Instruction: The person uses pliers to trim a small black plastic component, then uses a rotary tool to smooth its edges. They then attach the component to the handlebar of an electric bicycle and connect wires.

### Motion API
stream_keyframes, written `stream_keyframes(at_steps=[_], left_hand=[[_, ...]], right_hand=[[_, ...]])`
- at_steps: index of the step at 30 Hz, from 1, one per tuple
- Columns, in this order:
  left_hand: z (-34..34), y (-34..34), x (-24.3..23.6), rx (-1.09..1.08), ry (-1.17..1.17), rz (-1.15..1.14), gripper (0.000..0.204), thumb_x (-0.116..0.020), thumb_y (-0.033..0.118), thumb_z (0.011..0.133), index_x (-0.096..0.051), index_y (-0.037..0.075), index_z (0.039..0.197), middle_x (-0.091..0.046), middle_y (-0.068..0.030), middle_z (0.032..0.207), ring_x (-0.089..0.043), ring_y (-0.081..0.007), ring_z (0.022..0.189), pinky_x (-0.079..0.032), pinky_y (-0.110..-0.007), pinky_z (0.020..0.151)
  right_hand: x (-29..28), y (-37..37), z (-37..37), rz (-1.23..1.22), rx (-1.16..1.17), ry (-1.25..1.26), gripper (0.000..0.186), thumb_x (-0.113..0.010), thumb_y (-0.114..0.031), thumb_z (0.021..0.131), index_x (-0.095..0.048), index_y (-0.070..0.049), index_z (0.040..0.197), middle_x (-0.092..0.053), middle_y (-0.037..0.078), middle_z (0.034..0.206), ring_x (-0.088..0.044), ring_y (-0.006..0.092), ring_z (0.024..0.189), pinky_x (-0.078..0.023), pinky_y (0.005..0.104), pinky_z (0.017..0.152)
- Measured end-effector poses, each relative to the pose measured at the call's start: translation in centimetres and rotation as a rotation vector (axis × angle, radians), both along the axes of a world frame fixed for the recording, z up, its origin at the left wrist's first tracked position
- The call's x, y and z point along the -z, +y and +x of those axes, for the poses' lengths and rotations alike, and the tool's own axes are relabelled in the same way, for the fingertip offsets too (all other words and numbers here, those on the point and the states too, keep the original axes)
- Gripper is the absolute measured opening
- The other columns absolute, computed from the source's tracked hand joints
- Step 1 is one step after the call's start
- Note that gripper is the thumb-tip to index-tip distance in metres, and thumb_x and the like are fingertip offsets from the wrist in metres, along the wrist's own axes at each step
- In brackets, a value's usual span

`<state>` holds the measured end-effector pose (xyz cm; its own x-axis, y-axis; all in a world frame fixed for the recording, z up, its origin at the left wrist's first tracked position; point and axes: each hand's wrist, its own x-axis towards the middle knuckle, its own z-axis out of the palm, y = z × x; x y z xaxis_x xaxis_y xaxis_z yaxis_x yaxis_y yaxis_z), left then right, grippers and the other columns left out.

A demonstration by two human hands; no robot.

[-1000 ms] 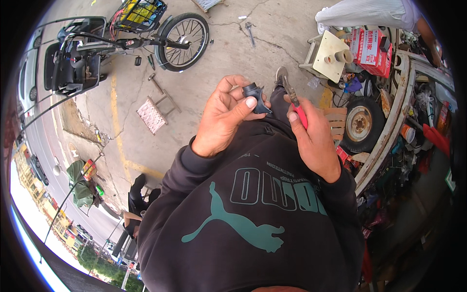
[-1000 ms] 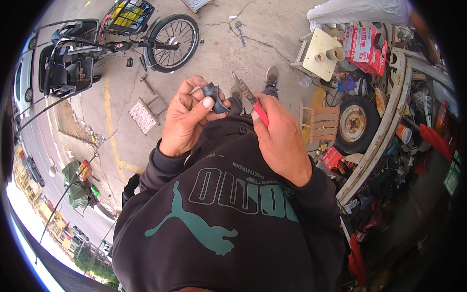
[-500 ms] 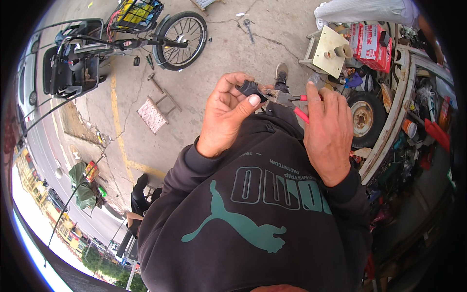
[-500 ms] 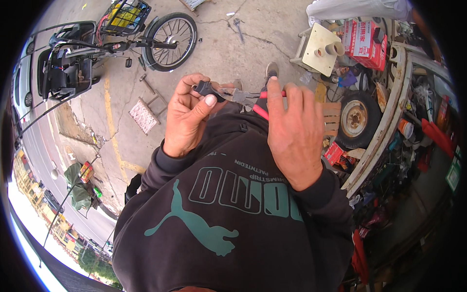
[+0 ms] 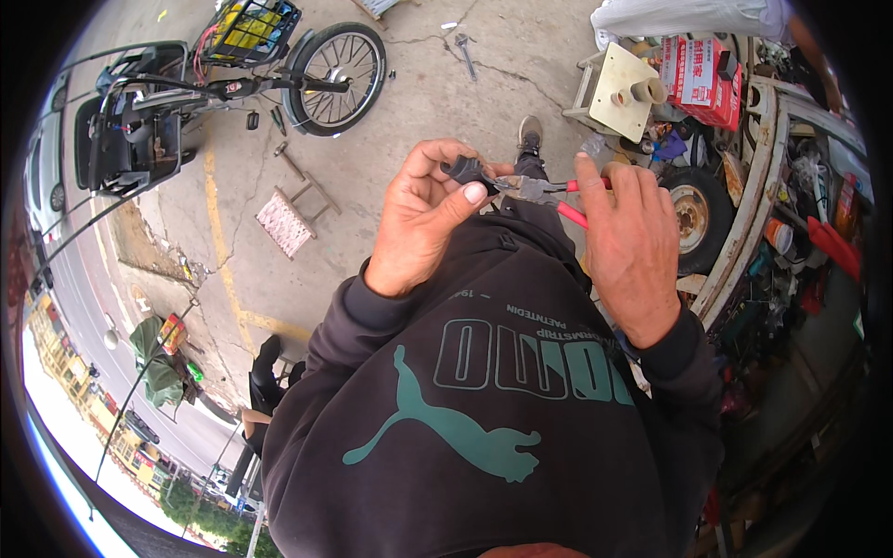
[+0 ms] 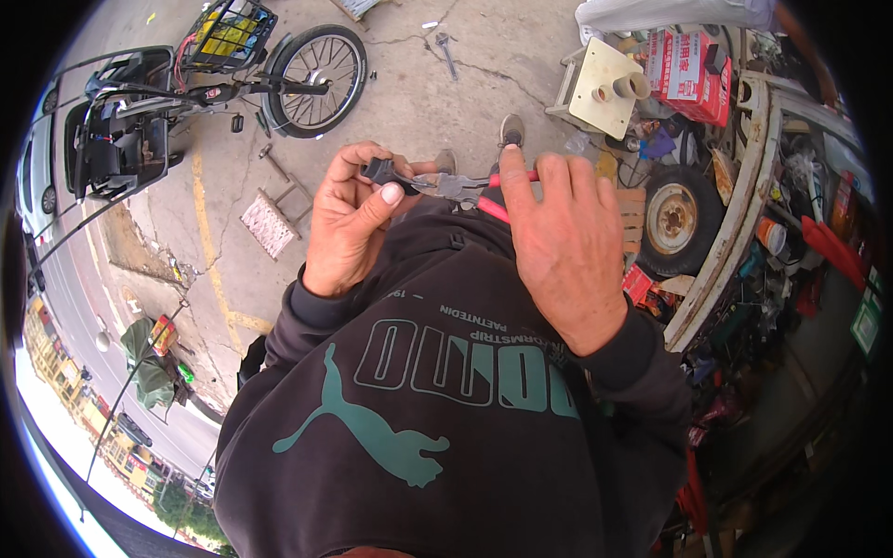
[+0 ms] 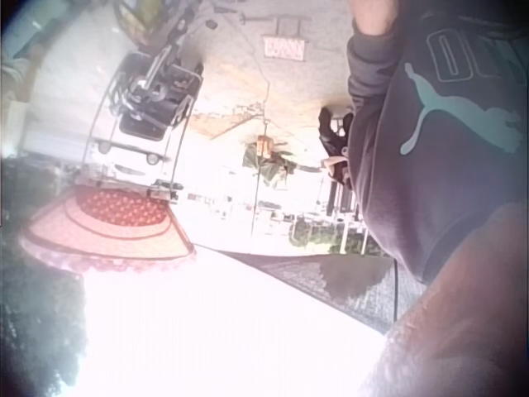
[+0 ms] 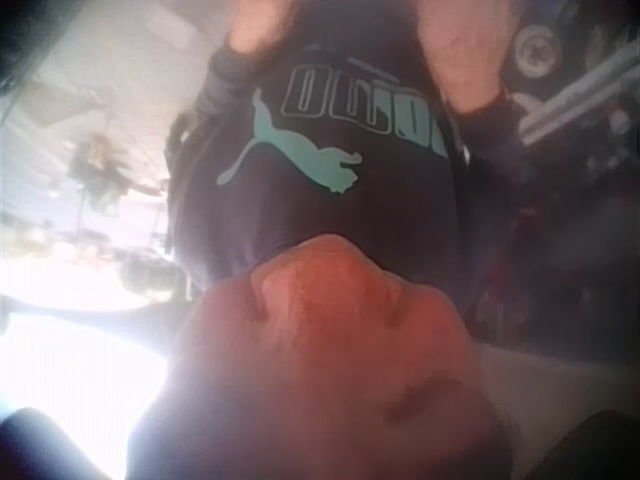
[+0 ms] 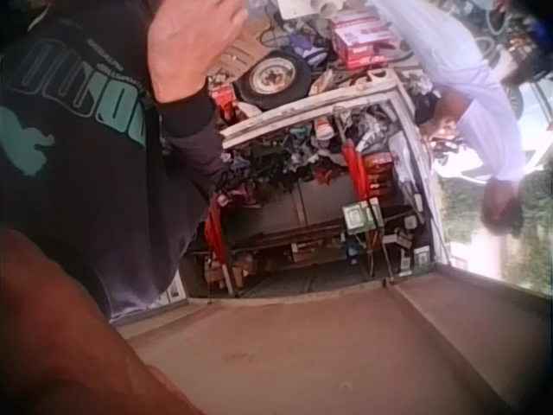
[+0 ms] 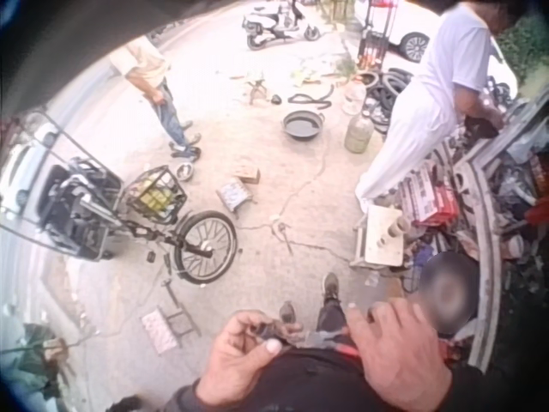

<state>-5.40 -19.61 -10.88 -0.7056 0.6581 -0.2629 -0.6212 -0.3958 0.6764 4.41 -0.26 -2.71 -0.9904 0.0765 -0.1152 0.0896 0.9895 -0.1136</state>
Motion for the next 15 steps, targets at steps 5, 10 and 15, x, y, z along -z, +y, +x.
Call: stream_keyframes(at_steps=[5, 10, 15], left_hand=[[-0.1, -0.1, 0.3, 0.033, 0.001, -0.006, 0.031, -0.062, -0.006, 0.093, -0.051, 0.002, 0.121, -0.063, -0.0103, 0.106, -0.062, -0.0304, 0.116, -0.050, -0.037, 0.097], [-0.1, -0.1, 0.6, 0.084, -0.010, -0.010, 0.031, -0.062, -0.005, 0.093, -0.052, 0.002, 0.121, -0.063, -0.0096, 0.105, -0.063, -0.0286, 0.115, -0.051, -0.034, 0.093], [0.2, 0.1, 0.5, 0.085, -0.052, -0.003, 0.030, -0.062, -0.005, 0.093, -0.052, 0.002, 0.121, -0.064, -0.0094, 0.106, -0.063, -0.0262, 0.113, -0.052, -0.031, 0.089]], right_hand=[[0.0, 0.3, 0.0, -0.067, -0.021, -0.053, 0.037, -0.057, -0.006, 0.083, -0.061, -0.002, 0.120, -0.055, 0.012, 0.094, -0.055, 0.0290, 0.091, -0.043, 0.0405, 0.076], [0.1, 1.5, 0.4, -0.265, -0.038, -0.080, 0.037, -0.058, -0.002, 0.081, -0.061, -0.003, 0.117, -0.055, 0.013, 0.091, -0.055, 0.0304, 0.087, -0.044, 0.0415, 0.075], [-0.2, 2.4, -0.3, -0.124, -0.009, -0.021, 0.037, -0.059, -0.002, 0.080, -0.061, -0.003, 0.117, -0.055, 0.012, 0.092, -0.055, 0.0303, 0.089, -0.044, 0.0414, 0.075]])
